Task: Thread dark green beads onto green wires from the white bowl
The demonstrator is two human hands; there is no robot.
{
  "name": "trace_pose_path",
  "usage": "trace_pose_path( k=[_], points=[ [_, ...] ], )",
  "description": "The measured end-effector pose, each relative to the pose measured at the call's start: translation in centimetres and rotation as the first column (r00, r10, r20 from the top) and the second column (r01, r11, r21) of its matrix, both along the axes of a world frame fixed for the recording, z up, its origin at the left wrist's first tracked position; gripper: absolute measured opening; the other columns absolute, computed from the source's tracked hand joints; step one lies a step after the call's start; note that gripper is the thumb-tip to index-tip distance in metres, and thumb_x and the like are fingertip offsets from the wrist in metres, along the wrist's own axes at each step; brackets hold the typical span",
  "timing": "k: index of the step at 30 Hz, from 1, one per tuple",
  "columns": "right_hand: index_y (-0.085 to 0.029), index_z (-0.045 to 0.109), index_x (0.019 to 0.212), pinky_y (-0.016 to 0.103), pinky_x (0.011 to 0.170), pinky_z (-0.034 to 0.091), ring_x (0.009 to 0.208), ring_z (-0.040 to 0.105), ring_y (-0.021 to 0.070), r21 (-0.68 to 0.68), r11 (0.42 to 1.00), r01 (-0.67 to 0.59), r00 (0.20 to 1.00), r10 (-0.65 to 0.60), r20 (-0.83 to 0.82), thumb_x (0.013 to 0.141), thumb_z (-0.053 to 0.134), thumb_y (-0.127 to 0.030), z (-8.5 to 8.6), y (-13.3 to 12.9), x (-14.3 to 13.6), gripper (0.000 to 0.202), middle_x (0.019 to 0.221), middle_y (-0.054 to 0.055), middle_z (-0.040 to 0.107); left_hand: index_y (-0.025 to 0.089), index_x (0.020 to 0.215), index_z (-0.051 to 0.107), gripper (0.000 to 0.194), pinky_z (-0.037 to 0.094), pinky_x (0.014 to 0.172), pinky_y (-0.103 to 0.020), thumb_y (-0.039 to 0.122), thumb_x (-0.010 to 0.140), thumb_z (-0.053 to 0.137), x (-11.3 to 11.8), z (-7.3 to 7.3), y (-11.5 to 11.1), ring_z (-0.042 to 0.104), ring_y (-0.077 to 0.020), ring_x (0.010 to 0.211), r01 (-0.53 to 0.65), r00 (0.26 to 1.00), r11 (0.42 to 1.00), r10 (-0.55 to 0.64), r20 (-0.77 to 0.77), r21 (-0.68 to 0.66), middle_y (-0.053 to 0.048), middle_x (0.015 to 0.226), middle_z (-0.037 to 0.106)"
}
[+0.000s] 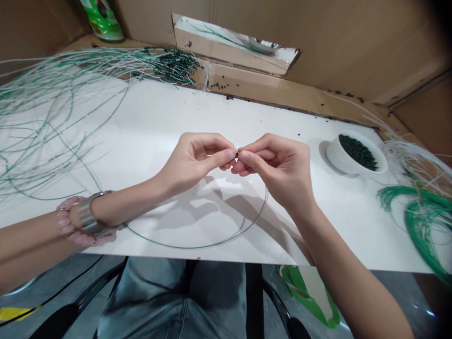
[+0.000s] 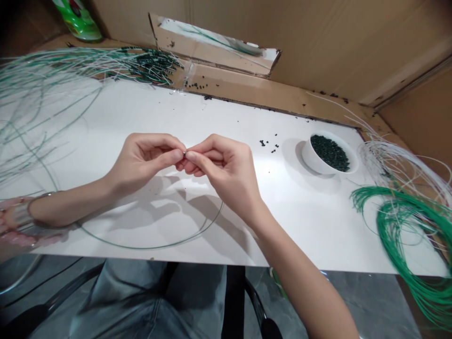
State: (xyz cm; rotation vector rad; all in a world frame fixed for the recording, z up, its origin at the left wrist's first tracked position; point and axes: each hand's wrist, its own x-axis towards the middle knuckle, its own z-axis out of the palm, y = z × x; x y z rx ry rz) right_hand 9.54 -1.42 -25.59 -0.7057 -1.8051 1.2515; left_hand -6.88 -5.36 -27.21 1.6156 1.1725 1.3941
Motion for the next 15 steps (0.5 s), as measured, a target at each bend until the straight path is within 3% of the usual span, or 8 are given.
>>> trace_pose_path(
  k=[9, 15],
  points=[
    [-0.017, 0.064, 0.071, 0.020, 0.053, 0.059, 0.055, 0.067, 0.0107, -0.132, 0.990, -0.055, 0.999, 0.054, -0.005, 0.078, 0.068, -0.028, 0.37, -0.08, 0.14, 0.014, 0.061, -0.002, 0.070, 0.018, 0.071, 0.066, 0.011, 0.052, 0.057, -0.019, 0.028, 0.075, 0.069, -0.06, -0.45, -0.09, 0.065, -0.0115, 0.065, -0.042, 0.999, 0.999, 0.041, 0.035, 0.017, 0.001, 0.069, 0.067],
    [-0.017, 0.063, 0.072, 0.019, 0.054, 0.059, 0.055, 0.068, 0.0103, -0.064, 0.998, 0.000, 1.000, 0.000, -0.012, 0.080, 0.067, -0.027, 0.15, -0.55, -0.09, 0.013, 0.062, -0.003, 0.070, 0.017, 0.074, 0.068, 0.015, 0.056, 0.060, -0.023, 0.031, 0.071, 0.072, 0.34, -0.26, -0.16, 0.066, -0.0137, 0.070, -0.138, 0.989, 0.989, 0.134, 0.064, 0.050, -0.001, 0.074, 0.069]
  ],
)
